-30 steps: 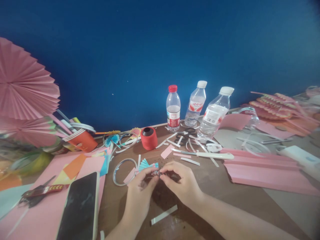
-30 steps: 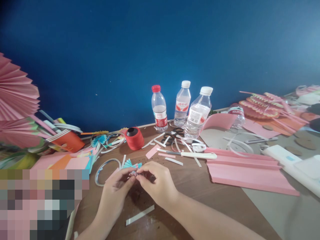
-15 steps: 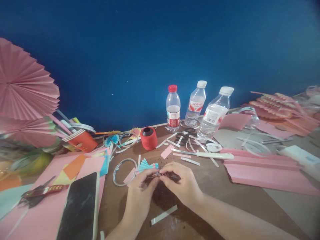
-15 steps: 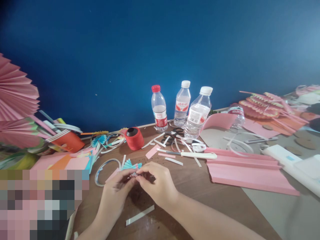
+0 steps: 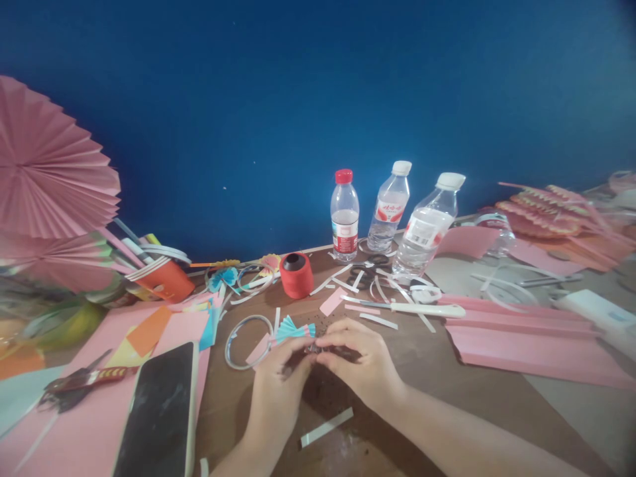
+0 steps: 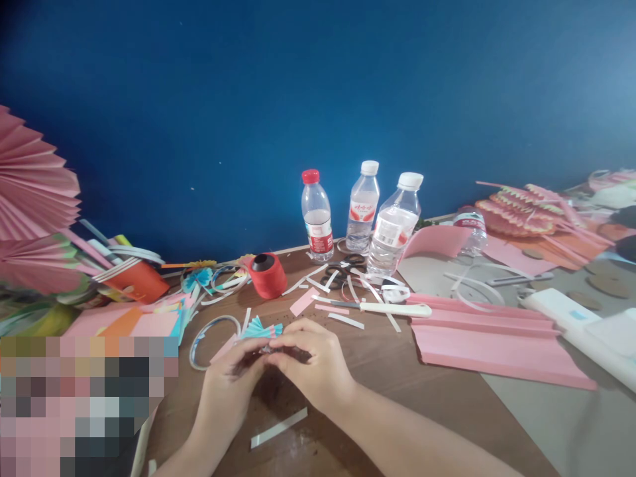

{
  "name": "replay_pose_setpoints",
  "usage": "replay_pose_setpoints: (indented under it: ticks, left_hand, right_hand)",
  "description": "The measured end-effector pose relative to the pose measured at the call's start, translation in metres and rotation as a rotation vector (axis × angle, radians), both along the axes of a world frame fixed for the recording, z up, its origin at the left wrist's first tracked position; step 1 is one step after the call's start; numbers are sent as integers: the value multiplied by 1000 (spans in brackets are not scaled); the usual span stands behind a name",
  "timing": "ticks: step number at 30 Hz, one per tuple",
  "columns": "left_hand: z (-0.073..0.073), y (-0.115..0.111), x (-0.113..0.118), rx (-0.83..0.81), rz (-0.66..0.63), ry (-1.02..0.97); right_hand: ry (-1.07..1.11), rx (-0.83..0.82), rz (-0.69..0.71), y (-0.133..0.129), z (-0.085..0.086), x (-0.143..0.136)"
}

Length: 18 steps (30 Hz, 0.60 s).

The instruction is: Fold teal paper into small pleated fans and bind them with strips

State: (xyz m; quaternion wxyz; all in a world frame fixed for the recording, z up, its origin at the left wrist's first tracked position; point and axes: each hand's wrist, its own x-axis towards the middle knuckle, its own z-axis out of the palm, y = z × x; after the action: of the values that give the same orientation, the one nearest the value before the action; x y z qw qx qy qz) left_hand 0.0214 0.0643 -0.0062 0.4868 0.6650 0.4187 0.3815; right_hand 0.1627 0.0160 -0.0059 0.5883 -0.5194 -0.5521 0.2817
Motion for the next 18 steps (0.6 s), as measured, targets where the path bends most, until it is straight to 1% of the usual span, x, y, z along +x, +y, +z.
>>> replay_pose_setpoints:
  ticks: [4,7,10,12,14,16,18]
  left_hand:
    - [-2,0,-1,-46,14,-32]
    - [-2,-1,-1,-42,5,-24]
    - [-2,-1,-1,-28,-6,-23]
    - [-2,-1,0,-12,-13,-19]
    - [-1,-1,0,12,-25,1]
    - [1,-1,0,43,-45,25]
    - [3,-1,-1,78,-68,40]
  right_hand:
    - [4,14,20,-2,0,0]
    - [28,9,46,-2,0,0]
    - [59,-57,33,-2,-1,-1]
    - [122,-123,13,-1,-2,-1]
    - [189,-151,9,1,-2,-1]
    - [200,-114,18,2,-2,0]
    - [167,-52,24,4,-2,1]
